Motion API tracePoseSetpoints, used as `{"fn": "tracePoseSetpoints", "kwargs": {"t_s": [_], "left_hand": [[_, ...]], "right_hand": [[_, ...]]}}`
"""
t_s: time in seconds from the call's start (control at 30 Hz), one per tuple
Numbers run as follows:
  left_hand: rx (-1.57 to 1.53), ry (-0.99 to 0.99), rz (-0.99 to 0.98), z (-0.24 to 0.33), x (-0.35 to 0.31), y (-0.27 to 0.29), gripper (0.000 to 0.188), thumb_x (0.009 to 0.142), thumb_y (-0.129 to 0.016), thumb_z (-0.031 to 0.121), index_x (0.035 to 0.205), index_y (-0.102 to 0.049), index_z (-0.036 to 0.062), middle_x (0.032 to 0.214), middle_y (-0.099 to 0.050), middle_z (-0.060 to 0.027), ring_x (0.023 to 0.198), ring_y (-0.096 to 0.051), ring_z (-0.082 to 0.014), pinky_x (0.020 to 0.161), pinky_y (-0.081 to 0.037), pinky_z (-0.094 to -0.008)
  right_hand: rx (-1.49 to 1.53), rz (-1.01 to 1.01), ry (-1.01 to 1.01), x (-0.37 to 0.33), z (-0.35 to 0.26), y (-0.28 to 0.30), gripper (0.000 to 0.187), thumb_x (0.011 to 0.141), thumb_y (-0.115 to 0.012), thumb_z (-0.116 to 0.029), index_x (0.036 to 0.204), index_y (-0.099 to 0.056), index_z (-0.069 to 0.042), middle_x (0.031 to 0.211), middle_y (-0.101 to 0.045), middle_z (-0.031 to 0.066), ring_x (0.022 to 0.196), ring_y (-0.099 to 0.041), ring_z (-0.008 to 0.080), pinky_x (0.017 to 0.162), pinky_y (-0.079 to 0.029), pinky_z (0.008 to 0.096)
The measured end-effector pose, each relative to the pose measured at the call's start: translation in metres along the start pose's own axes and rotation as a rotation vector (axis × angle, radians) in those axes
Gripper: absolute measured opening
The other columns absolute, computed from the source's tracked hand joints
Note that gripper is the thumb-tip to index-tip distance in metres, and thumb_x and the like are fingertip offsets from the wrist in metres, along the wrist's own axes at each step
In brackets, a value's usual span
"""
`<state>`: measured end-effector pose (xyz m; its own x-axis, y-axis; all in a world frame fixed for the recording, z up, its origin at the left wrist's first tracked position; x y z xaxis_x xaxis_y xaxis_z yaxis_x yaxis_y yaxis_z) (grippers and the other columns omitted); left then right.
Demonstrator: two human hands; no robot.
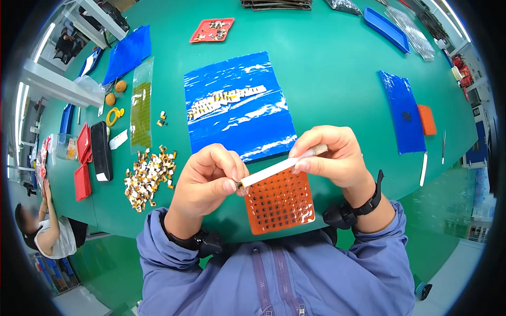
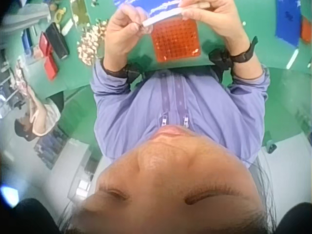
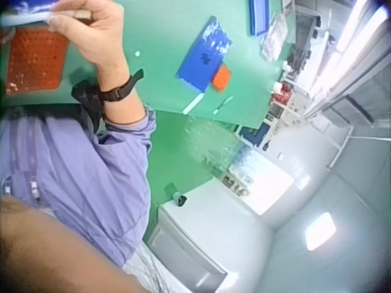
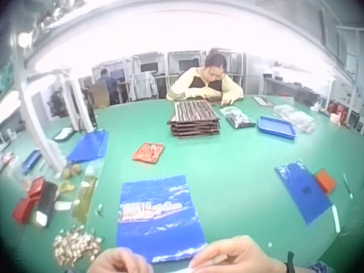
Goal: The person repeatedly picks up small electronic components from a blue anti-static bag and places them into the holes of an orange grid tray. The person uses a white stick-like tool to assist in positioning the components. The task is performed in a repetitive, one-at-a-time manner throughout the clip.
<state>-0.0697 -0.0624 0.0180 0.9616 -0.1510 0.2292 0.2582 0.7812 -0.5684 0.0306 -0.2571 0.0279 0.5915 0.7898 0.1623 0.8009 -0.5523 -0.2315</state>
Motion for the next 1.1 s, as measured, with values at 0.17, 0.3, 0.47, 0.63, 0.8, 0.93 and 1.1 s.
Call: {"fn": "tracePoseSetpoints", "kwargs": {"t_s": [0.17,0.3,0.47,0.63,0.8,0.93,1.1], "left_hand": [[-0.096,0.002,0.033,-0.0029,-0.0008,-0.002,0.012,0.079,-0.058,0.003,0.081,-0.047,0.0028,0.073,-0.053,-0.0078,0.069,-0.054,-0.0148,0.064,-0.045,-0.0268],[-0.071,-0.006,0.046,-0.0036,-0.0016,-0.0016,0.012,0.079,-0.058,0.003,0.081,-0.047,0.003,0.073,-0.052,-0.0073,0.069,-0.054,-0.0148,0.064,-0.045,-0.0262],[0.072,-0.006,0.036,-0.0028,0.0001,-0.002,0.015,0.083,-0.056,0.012,0.081,-0.042,0.0066,0.069,-0.047,-0.0055,0.063,-0.049,-0.0152,0.058,-0.042,-0.0271],[0.109,-0.017,0.019,-0.0026,-0.0006,-0.0019,0.015,0.082,-0.057,0.012,0.08,-0.043,0.0065,0.069,-0.047,-0.005,0.063,-0.048,-0.0148,0.057,-0.041,-0.0269],[0.062,-0.03,0.043,-0.0028,-0.0017,-0.0033,0.014,0.081,-0.057,0.009,0.08,-0.044,0.005,0.07,-0.049,-0.0057,0.065,-0.05,-0.0145,0.059,-0.042,-0.0264],[0.004,-0.041,0.051,-0.0039,-0.0025,-0.0009,0.011,0.078,-0.059,0.002,0.081,-0.048,0.0022,0.073,-0.051,-0.0071,0.068,-0.053,-0.0142,0.063,-0.044,-0.0256],[0.014,-0.025,0.054,-0.0038,-0.0029,0.0007,0.011,0.079,-0.058,0.002,0.081,-0.048,0.002,0.073,-0.051,-0.0073,0.068,-0.053,-0.0141,0.063,-0.044,-0.0253]], "right_hand": [[0.002,0.016,0.003,0.0009,0.0014,0.0,0.013,0.075,-0.063,-0.001,0.087,-0.059,0.002,0.078,-0.06,0.0047,0.071,-0.055,0.0078,0.063,-0.044,0.0196],[-0.051,0.017,-0.003,0.0,-0.0007,0.0003,0.011,0.078,-0.061,-0.003,0.088,-0.059,0.002,0.077,-0.06,0.0038,0.07,-0.055,0.0075,0.062,-0.043,0.0195],[-0.311,0.021,0.131,0.0026,-0.0047,-0.0029,0.008,0.079,-0.058,-0.003,0.086,-0.059,0.001,0.073,-0.058,0.0043,0.067,-0.053,0.0096,0.061,-0.042,0.0224],[-0.449,-0.074,0.238,0.0042,-0.0038,0.0002,0.006,0.078,-0.058,-0.001,0.084,-0.058,0.0,0.074,-0.057,0.0058,0.067,-0.053,0.0137,0.061,-0.042,0.0246],[-0.45,-0.008,0.342,0.0059,-0.0008,-0.0052,0.005,0.077,-0.059,-0.002,0.081,-0.059,0.0,0.073,-0.057,0.0057,0.066,-0.054,0.015,0.06,-0.042,0.0251],[-0.483,-0.052,0.273,0.0042,-0.0024,-0.0012,0.008,0.075,-0.061,-0.002,0.083,-0.059,0.0,0.074,-0.057,0.006,0.067,-0.054,0.016,0.059,-0.042,0.0258],[-0.564,-0.111,0.3,0.0042,-0.0039,0.0033,0.014,0.073,-0.063,-0.002,0.086,-0.059,-0.001,0.076,-0.057,0.0059,0.069,-0.054,0.0159,0.06,-0.042,0.0257]]}}
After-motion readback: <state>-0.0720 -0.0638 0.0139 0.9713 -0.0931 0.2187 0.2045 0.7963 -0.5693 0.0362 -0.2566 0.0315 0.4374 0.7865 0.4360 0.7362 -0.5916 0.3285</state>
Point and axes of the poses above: each hand's wrist, its own x-axis towards the middle knuckle, its own y-axis out of the back of the hand, z = x × y, the point moved 1 cm from there along x, towards the middle knuckle
